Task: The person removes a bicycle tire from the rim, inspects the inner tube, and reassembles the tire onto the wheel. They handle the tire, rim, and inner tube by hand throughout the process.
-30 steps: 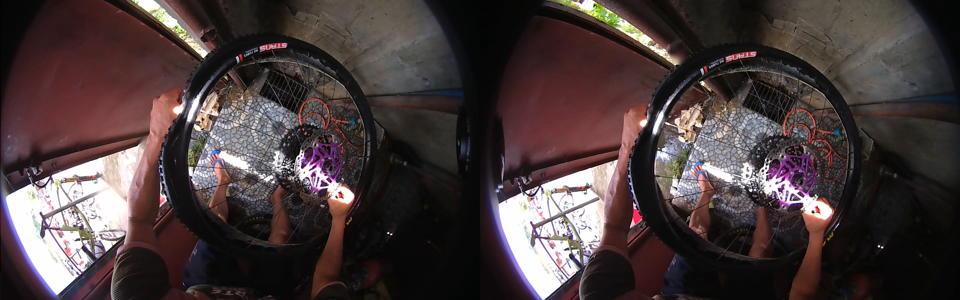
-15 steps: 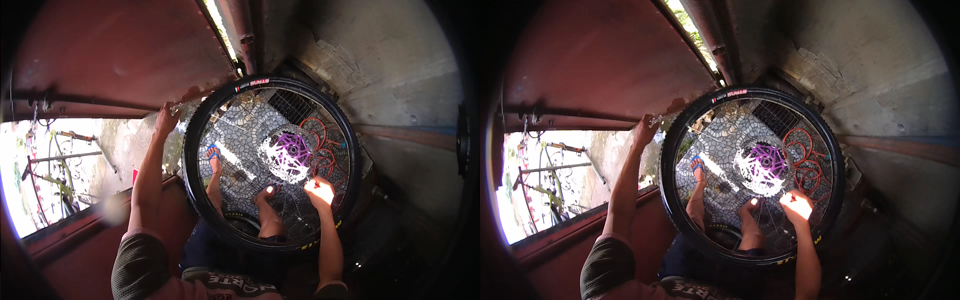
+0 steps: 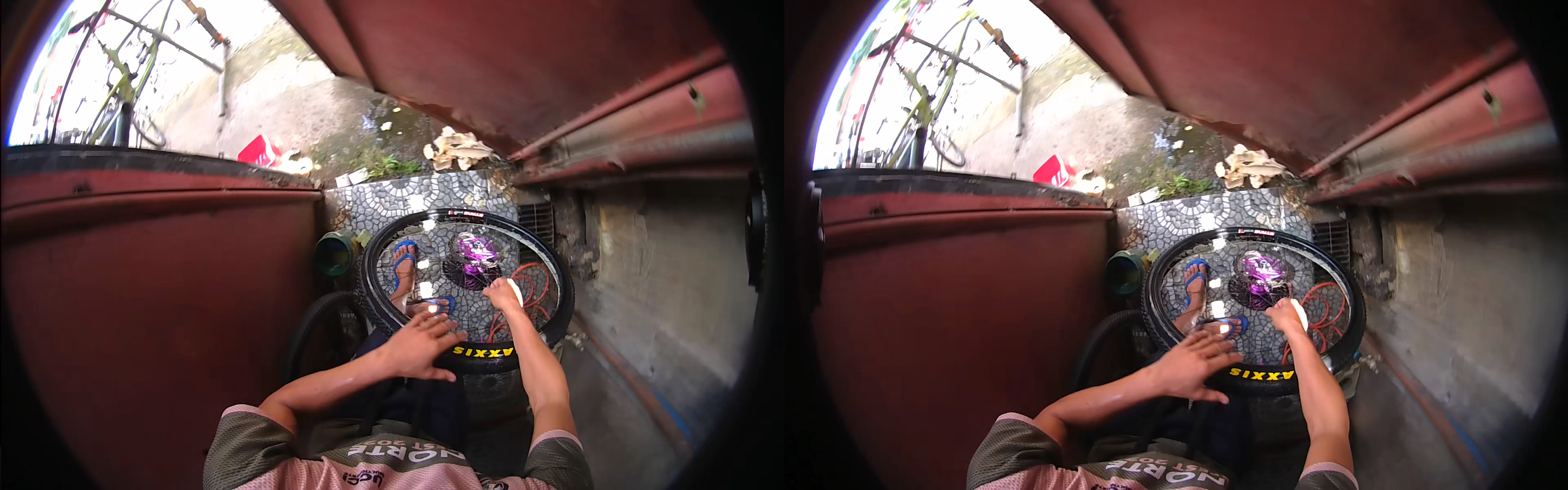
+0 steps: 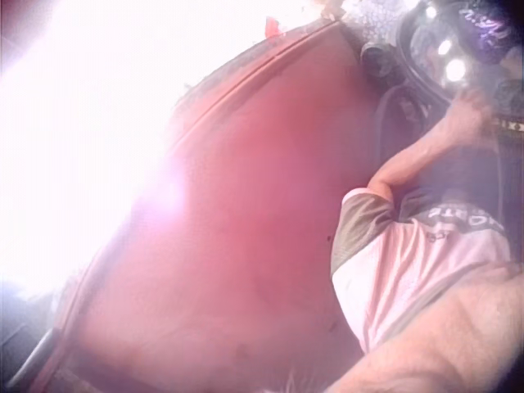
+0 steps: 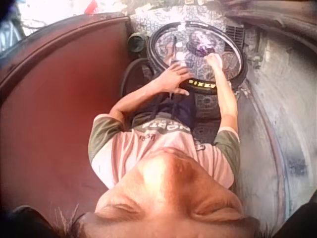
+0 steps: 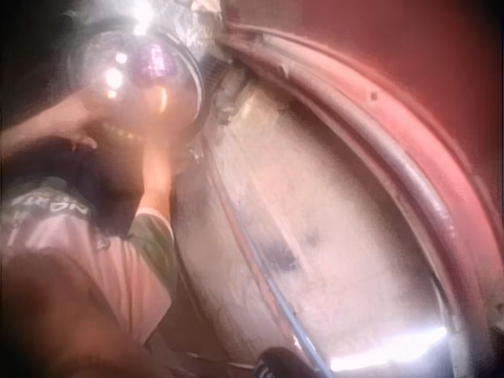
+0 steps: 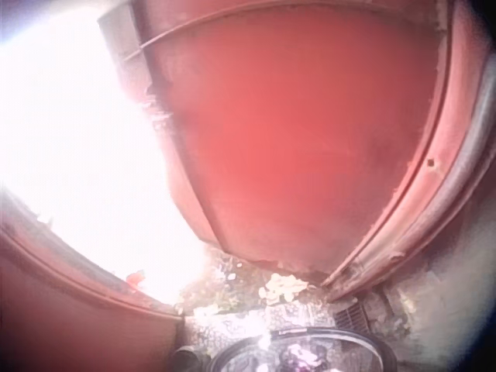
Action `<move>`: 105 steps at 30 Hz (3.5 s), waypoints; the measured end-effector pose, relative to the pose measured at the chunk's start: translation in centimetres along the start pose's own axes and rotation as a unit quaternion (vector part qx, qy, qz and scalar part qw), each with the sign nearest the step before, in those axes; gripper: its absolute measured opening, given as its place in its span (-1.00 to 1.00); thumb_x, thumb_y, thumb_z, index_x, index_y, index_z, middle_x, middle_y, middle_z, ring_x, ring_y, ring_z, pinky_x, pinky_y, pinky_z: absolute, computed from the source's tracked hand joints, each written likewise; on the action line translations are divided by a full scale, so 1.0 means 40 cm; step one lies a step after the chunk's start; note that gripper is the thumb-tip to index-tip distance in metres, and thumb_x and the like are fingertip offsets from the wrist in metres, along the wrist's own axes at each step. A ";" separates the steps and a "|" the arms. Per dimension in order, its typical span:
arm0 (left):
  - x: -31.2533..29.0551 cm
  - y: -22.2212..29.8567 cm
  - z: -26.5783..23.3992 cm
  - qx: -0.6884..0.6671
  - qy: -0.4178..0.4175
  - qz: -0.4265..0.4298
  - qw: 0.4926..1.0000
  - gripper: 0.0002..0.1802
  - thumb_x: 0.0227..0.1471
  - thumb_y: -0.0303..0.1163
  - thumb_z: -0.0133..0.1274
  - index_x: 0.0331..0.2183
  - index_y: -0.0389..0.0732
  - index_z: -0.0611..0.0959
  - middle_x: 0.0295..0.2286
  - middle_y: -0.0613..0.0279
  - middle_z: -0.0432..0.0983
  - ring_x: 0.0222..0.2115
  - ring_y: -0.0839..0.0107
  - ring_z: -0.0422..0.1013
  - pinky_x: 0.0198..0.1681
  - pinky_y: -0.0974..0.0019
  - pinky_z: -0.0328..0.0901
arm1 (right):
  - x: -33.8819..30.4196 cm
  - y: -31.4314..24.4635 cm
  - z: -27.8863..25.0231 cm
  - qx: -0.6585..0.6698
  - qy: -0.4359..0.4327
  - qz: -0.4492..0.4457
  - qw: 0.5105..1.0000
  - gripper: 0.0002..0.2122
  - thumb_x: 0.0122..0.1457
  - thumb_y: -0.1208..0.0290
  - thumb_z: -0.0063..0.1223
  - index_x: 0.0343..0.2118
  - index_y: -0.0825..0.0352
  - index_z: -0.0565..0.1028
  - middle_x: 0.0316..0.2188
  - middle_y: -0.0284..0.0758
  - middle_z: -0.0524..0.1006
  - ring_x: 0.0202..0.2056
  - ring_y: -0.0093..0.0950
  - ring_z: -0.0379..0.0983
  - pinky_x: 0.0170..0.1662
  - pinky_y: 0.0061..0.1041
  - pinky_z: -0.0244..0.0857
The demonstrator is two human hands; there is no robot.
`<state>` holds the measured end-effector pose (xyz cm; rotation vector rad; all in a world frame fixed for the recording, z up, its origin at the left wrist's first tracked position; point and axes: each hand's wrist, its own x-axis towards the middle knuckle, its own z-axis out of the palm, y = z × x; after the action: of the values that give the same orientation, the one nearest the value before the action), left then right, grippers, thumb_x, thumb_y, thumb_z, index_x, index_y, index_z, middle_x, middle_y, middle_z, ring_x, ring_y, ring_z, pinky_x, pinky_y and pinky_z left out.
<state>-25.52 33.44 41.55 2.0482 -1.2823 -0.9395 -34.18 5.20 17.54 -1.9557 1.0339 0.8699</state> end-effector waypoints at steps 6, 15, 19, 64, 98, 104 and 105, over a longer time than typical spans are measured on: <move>-0.003 -0.028 0.046 0.056 0.064 -0.100 0.991 0.25 -0.16 0.03 0.41 0.42 -0.06 0.11 0.12 -0.14 0.38 0.15 -0.08 0.34 0.21 -0.10 0.22 | 0.028 -0.457 -0.012 -0.299 -0.122 -0.079 0.943 -0.66 -0.02 0.13 0.32 -0.31 0.33 0.71 -0.20 -0.06 0.69 -0.10 -0.14 0.64 -0.01 -0.21 0.48; 0.027 -0.243 -0.160 -0.166 0.359 -0.297 0.869 0.10 -0.22 -0.24 0.39 0.30 -0.28 0.21 -0.08 -0.24 0.46 -0.08 -0.16 0.46 0.01 -0.10 0.34 | -0.086 -1.198 0.021 -0.658 -0.195 -0.263 0.678 -0.57 0.08 0.09 0.28 -0.06 0.26 0.68 0.01 -0.17 0.64 0.05 -0.18 0.59 0.11 -0.18 0.45; 0.061 -0.305 -0.304 -0.256 0.485 -0.294 0.783 -0.01 -0.18 -0.30 0.31 0.24 -0.45 0.27 0.07 -0.32 0.41 0.09 -0.15 0.41 0.20 0.00 0.29 | -0.141 -1.427 0.055 -0.605 -0.012 -0.520 0.604 -0.67 0.11 0.19 0.23 -0.10 0.23 0.68 -0.18 -0.22 0.67 -0.09 -0.17 0.60 -0.01 -0.19 0.45; -0.164 -0.942 -0.575 0.248 0.440 -0.670 0.544 -0.10 0.02 -0.41 0.14 0.36 -0.28 0.18 0.18 -0.08 0.23 -0.02 0.05 0.34 -0.05 -0.02 0.35 | 0.063 -1.014 -0.398 -0.395 -0.157 -0.303 0.853 -0.55 0.15 0.14 0.24 0.05 0.27 0.58 -0.28 -0.15 0.65 -0.17 -0.16 0.61 -0.05 -0.19 0.44; -0.622 0.018 0.332 -0.067 0.136 -0.650 0.745 -0.36 -0.06 -0.26 0.36 -0.03 -0.23 0.38 -0.19 -0.25 0.58 -0.12 -0.30 0.51 -0.11 -0.21 0.40 | -0.447 0.208 -0.457 -0.150 0.028 -0.136 0.979 -0.58 0.20 0.17 0.24 0.05 0.28 0.55 -0.31 -0.19 0.64 -0.25 -0.19 0.60 -0.13 -0.23 0.46; -0.389 0.286 0.240 0.048 0.122 -0.540 0.831 -0.40 -0.07 -0.25 0.37 -0.08 -0.19 0.41 -0.25 -0.16 0.59 -0.23 -0.24 0.55 -0.19 -0.16 0.44 | -0.649 0.628 -0.413 -0.081 0.059 -0.008 0.995 -0.56 0.20 0.13 0.22 0.08 0.25 0.53 -0.26 -0.15 0.68 -0.14 -0.14 0.61 -0.04 -0.16 0.44; -0.352 0.308 0.229 0.069 0.120 -0.507 0.850 -0.40 -0.08 -0.25 0.37 -0.08 -0.19 0.41 -0.25 -0.14 0.59 -0.23 -0.22 0.55 -0.19 -0.13 0.44 | -0.674 0.681 -0.391 -0.073 0.060 -0.008 0.996 -0.57 0.20 0.13 0.22 0.06 0.25 0.54 -0.24 -0.14 0.68 -0.13 -0.14 0.61 -0.04 -0.16 0.44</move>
<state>-43.62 40.63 48.97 2.8747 -0.0315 -0.9390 -66.41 -9.01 39.28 -2.1582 1.0469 0.8496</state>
